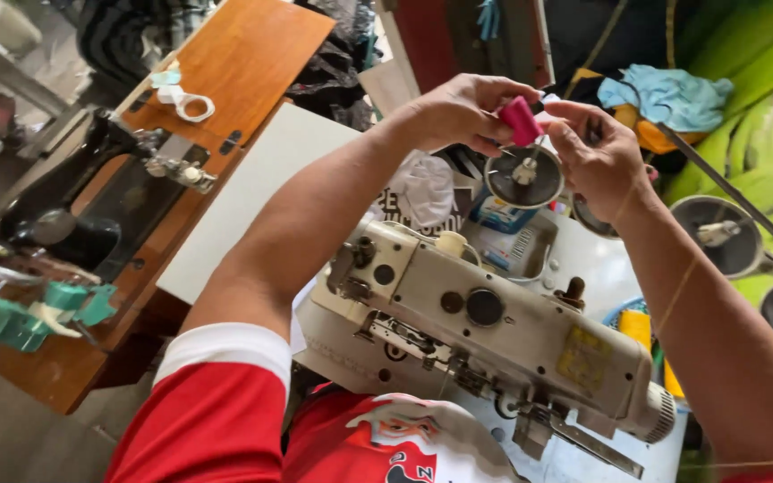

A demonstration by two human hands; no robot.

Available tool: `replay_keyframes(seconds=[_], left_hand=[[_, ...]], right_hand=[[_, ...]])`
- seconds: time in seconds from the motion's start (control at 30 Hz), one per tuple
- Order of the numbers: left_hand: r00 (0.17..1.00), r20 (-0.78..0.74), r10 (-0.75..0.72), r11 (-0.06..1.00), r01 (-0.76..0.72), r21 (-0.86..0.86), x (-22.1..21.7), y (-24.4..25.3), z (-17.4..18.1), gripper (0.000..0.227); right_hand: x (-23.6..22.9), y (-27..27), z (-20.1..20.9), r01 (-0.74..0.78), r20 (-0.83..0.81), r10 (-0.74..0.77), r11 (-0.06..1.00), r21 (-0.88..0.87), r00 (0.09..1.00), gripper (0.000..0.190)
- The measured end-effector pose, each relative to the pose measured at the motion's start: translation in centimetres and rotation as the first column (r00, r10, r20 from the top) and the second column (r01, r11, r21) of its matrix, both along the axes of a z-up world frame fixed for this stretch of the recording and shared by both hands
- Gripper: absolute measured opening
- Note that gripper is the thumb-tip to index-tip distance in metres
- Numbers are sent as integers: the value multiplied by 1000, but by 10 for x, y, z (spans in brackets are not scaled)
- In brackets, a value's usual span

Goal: The person threads a sewing machine by placing yellow and pink thread spools on the machine's spool holders, then guides the thread through the machine's tension discs and guides. The person uses both hands to pull and align the thread through the machine's threading path.

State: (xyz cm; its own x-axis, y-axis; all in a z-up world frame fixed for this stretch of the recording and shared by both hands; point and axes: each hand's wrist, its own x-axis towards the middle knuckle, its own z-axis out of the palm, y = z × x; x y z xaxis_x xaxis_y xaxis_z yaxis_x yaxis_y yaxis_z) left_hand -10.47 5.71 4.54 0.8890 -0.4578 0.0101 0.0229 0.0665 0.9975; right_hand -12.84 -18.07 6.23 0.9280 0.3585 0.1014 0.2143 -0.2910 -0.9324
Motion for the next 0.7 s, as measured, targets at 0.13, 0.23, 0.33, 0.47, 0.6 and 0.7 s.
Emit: replay_keyframes(seconds=[0.13, 0.23, 0.33, 0.47, 0.6, 0.7], left_hand=[[998, -64, 26, 991, -35, -132, -2, -8, -8, 64], [990, -92, 103, 970, -121, -212, -13, -1, -11, 73], [984, -129, 119, 952, -150, -267, -13, 1, -12, 72], [976, -214, 26, 930, -103, -354, -21, 2, -3, 67], [978, -207, 5, 939, -76, -335, -21, -4, 2, 64], [981, -184, -60, 900, -27, -436, -8, -8, -6, 53]], right_hand=[[4, -2, -10, -26, 64, 29, 999, -42, 998, 41], [4, 12, -18, 13, 109, -11, 1000, -19, 994, 40], [-4, 20, -13, 23, 80, -25, 999, 27, 997, 41], [-21, 29, 2, -17, 138, 30, 995, -95, 990, 48], [-9, 17, -16, 42, 261, -13, 994, -103, 965, 48], [-6, -2, -24, 8, 518, 104, 978, -210, 849, 30]])
